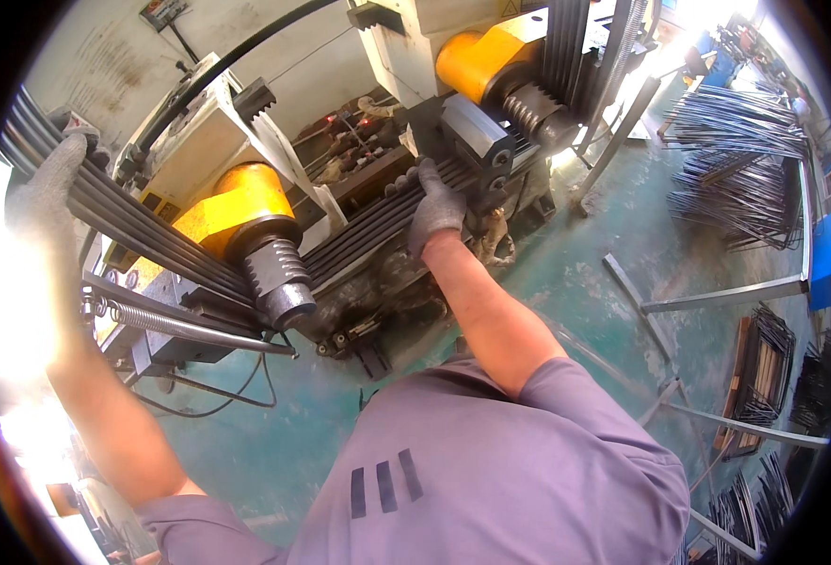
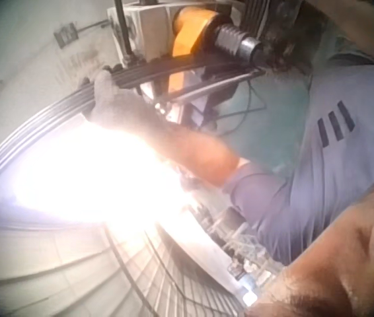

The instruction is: The person repeatedly picks up bundles of long metal rods from a floor stack, feeds them into a yellow and white bending machine, and removes the bent rods. The person stacks the finished bent rods on a nearby wooden pallet. The process is highly repetitive, involving the same sequence of loading, bending, and stacking.

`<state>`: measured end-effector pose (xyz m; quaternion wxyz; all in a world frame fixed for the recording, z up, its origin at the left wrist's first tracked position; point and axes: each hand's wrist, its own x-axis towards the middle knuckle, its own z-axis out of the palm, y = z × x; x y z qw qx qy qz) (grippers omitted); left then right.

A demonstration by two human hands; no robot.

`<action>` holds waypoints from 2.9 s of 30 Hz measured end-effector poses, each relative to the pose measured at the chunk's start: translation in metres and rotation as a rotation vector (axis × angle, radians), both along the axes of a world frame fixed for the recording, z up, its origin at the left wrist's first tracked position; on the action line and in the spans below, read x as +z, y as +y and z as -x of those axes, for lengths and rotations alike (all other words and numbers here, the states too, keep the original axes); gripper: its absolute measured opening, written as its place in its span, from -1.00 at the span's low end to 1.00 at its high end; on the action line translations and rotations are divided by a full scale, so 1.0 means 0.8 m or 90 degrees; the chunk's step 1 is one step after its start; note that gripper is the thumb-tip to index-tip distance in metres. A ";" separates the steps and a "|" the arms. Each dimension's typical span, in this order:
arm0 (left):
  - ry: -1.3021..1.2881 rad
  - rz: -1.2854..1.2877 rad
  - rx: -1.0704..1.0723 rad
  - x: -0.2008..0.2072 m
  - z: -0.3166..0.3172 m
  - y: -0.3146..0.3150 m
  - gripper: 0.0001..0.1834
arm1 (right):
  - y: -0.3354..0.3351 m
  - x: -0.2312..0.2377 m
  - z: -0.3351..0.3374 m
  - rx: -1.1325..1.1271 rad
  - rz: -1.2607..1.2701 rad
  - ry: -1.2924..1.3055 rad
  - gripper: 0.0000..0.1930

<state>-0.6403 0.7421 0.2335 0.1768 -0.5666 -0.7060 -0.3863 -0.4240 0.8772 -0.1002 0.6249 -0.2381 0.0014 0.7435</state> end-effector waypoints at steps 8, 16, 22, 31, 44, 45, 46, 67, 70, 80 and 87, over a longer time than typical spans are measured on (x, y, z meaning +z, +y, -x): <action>-0.029 0.012 0.041 -0.017 -0.017 0.026 -0.68 | 0.014 -0.013 -0.024 -0.048 -0.002 -0.017 -0.86; -0.232 0.005 -0.022 -0.004 0.039 -0.017 -0.72 | 0.003 -0.047 -0.017 0.008 0.015 -0.055 -0.90; -0.205 0.080 0.015 -0.007 0.026 -0.034 -0.64 | 0.003 -0.062 -0.028 0.030 -0.017 -0.133 -0.84; -0.201 0.059 -0.001 -0.007 0.002 -0.038 -0.61 | -0.010 -0.020 -0.034 0.059 0.018 -0.168 -0.84; -0.270 0.155 0.075 0.004 -0.009 -0.045 -0.55 | 0.006 -0.068 -0.053 0.158 -0.166 -0.129 -0.94; -0.299 0.156 0.077 0.005 -0.011 -0.044 -0.55 | 0.007 -0.071 -0.055 0.164 -0.176 -0.126 -0.92; -0.290 0.155 0.073 0.004 -0.011 -0.043 -0.55 | 0.007 -0.073 -0.056 0.169 -0.185 -0.122 -0.91; -0.281 -0.130 0.121 -0.113 -0.141 -0.281 -0.81 | -0.118 -0.075 -0.198 0.241 -0.327 -0.483 -0.74; -0.422 -0.327 0.091 -0.177 -0.184 -0.380 -0.82 | -0.142 -0.090 -0.219 0.345 -0.326 -0.492 -0.70; -0.623 -0.911 0.486 -0.354 -0.409 -0.603 -0.84 | -0.219 0.013 -0.092 0.507 -0.709 -0.384 -0.61; -0.433 -1.158 0.696 -0.412 -0.559 -0.640 -0.82 | -0.380 0.029 0.047 0.911 -0.602 -0.160 -0.70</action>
